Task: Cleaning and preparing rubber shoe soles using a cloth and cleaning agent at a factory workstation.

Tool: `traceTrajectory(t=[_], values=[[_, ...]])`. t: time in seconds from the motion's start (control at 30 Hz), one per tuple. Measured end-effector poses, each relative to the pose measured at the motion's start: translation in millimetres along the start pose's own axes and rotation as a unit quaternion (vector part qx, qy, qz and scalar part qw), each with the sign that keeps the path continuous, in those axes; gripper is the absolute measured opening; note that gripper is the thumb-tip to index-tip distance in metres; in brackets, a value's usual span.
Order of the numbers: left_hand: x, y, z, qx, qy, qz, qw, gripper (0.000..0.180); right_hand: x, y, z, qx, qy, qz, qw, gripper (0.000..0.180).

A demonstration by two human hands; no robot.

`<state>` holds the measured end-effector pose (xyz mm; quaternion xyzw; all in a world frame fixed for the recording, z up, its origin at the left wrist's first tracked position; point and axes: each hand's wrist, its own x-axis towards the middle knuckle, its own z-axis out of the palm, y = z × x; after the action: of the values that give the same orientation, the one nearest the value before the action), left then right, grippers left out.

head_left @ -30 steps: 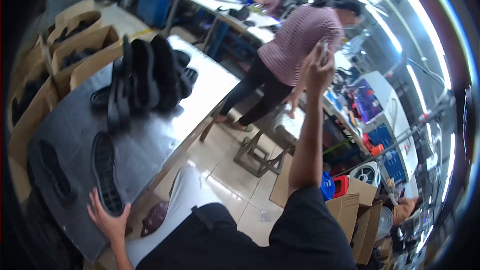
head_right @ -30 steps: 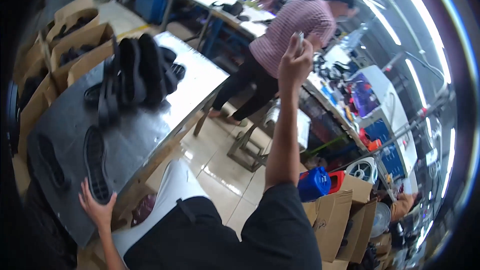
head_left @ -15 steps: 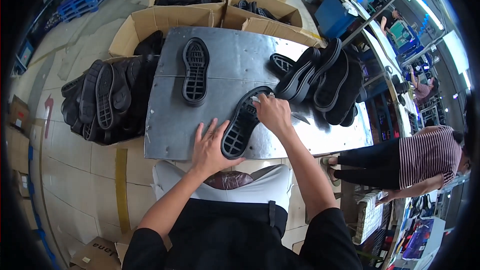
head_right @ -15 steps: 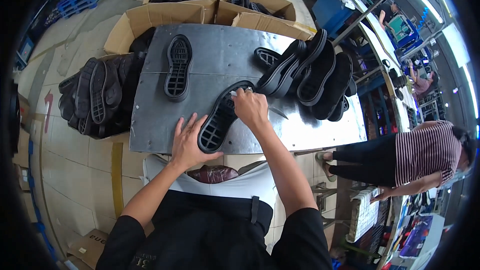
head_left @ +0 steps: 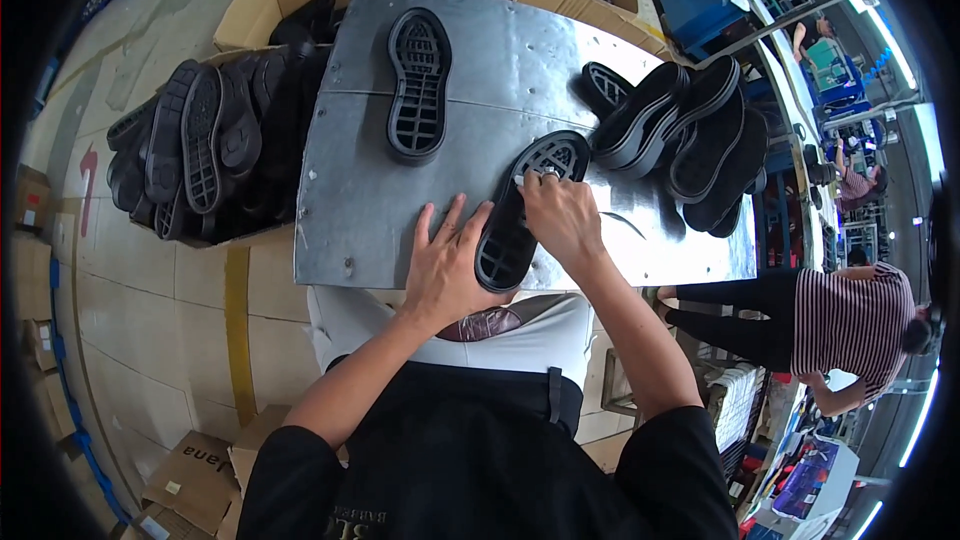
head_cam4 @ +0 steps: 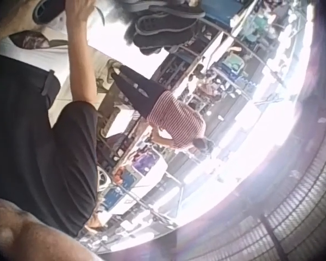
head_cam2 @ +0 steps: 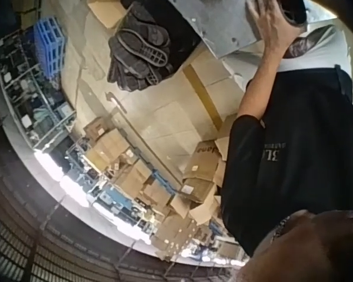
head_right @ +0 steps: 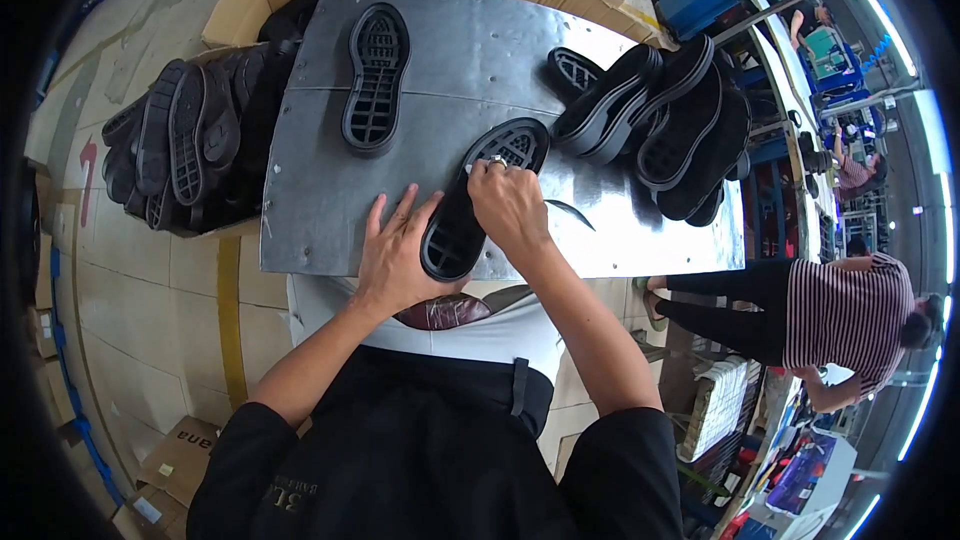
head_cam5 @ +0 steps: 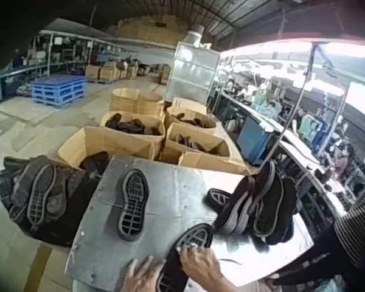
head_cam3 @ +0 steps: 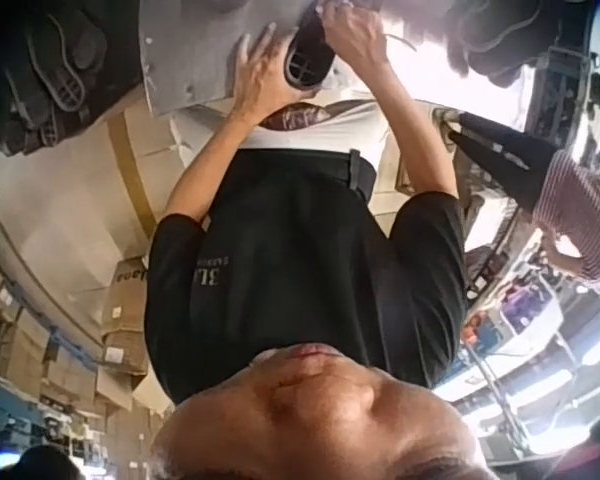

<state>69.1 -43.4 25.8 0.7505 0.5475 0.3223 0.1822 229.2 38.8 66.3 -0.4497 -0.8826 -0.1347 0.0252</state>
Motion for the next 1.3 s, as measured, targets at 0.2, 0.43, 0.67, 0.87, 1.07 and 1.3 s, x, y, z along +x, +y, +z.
traceTrajectory(t=[0.2,0.43,0.67,0.87,1.07,1.3], values=[[2,-1,0,-0.016,0.005,0.007,1.0,0.094,-14,-20,-21,-0.015,-0.05,-0.002,0.999,0.017],[-1,-9,8,0.033,0.014,0.028,0.999,0.1,-45,-54,-43,0.112,-0.025,-0.018,0.993,0.009],[-5,0,4,0.008,0.003,-0.022,1.0,0.103,-27,-14,-30,0.086,-0.009,0.086,0.993,0.017],[-2,-7,5,0.012,-0.014,-0.03,0.999,0.1,-23,-32,-24,0.023,-0.041,0.004,0.999,0.011],[13,1,2,0.019,0.011,0.014,1.0,0.087,-41,-47,-55,0.034,-0.021,-0.051,0.998,0.015],[9,-25,-31,-0.052,-0.151,-0.025,0.987,0.099,-44,-6,-32,0.237,0.031,0.062,0.969,0.018]])
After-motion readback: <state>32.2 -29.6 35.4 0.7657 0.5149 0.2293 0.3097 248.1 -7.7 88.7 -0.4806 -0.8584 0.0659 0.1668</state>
